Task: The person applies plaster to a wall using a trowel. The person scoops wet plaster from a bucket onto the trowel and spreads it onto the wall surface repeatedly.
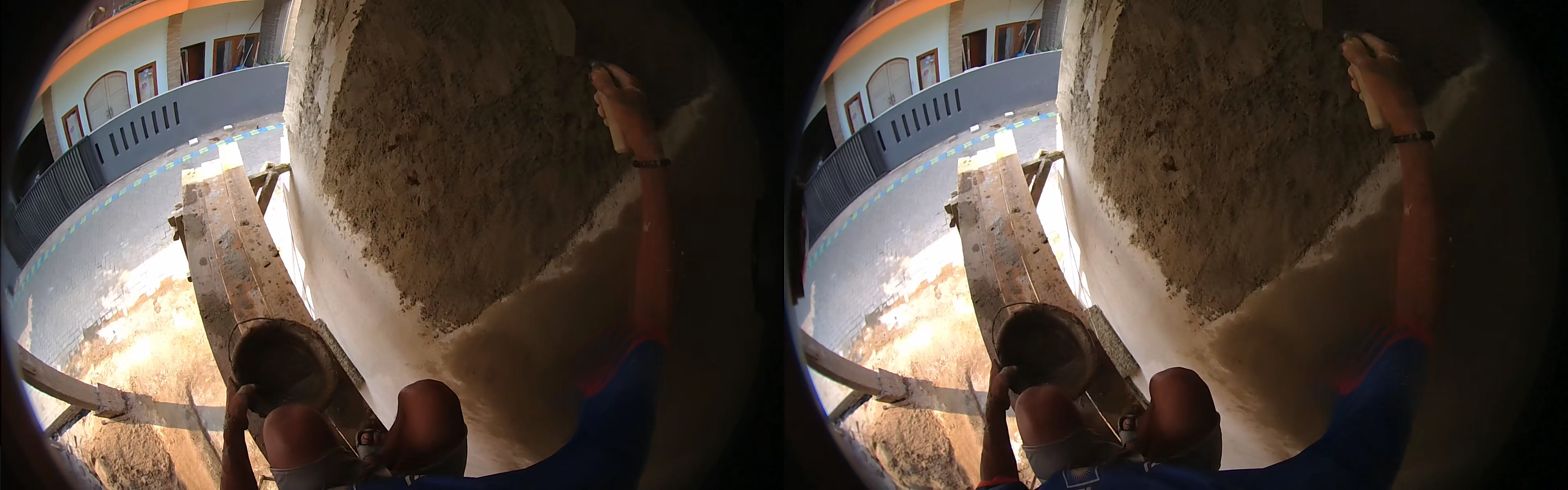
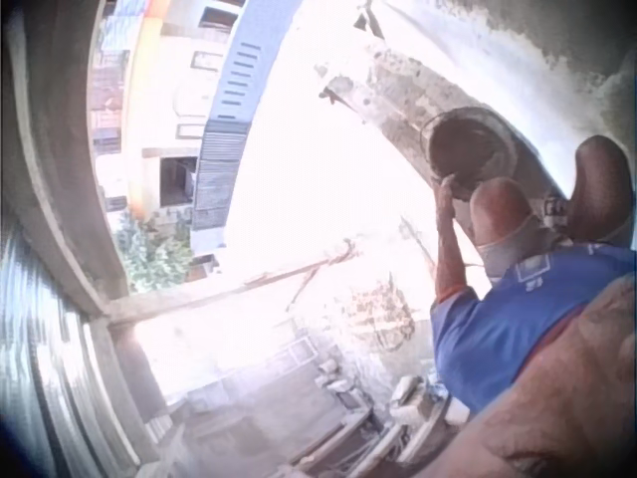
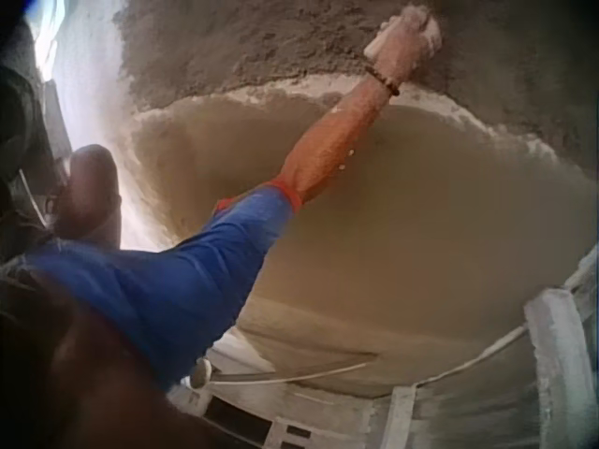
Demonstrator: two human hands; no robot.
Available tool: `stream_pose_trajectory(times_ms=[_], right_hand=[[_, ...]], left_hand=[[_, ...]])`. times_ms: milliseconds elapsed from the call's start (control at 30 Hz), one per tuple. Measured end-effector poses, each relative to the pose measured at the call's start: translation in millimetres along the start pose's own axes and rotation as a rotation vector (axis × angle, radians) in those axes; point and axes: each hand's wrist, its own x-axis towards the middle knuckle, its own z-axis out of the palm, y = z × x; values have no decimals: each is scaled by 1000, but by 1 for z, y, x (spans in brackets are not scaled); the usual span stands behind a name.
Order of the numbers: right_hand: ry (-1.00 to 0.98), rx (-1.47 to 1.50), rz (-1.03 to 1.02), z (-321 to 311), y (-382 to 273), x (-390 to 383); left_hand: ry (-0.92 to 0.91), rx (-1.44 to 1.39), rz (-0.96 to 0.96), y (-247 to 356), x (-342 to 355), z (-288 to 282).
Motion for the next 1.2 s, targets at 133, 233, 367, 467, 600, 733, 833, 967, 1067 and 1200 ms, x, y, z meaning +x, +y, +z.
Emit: stream_pose_trajectory(times_ms=[133,233,367,467,600,733,833,967,1067,1200], right_hand=[[-195,18,-62,-13,25,-24],[-424,128,113,39,41,-84],[-1072,162,280,142,47,-192],[-1304,190,-262,222,46,-288],[-1214,-90,-818,319,50,-384],[-861,-239,-1028,394,35,-432],[-1108,-164,-1008,399,34,-447],[-1285,-139,-998,363,48,-444],[-1324,-171,-1024,347,53,-424],[-888,-236,-904,354,49,-407]], left_hand=[[59,-181,102,0,9,13],[144,-174,99,5,21,21],[204,-112,74,13,26,33],[227,22,124,18,25,45],[283,177,191,17,22,57],[258,323,235,18,22,63],[221,374,274,21,22,70],[207,332,255,33,25,74],[229,371,349,38,25,78],[230,315,337,38,20,89]])
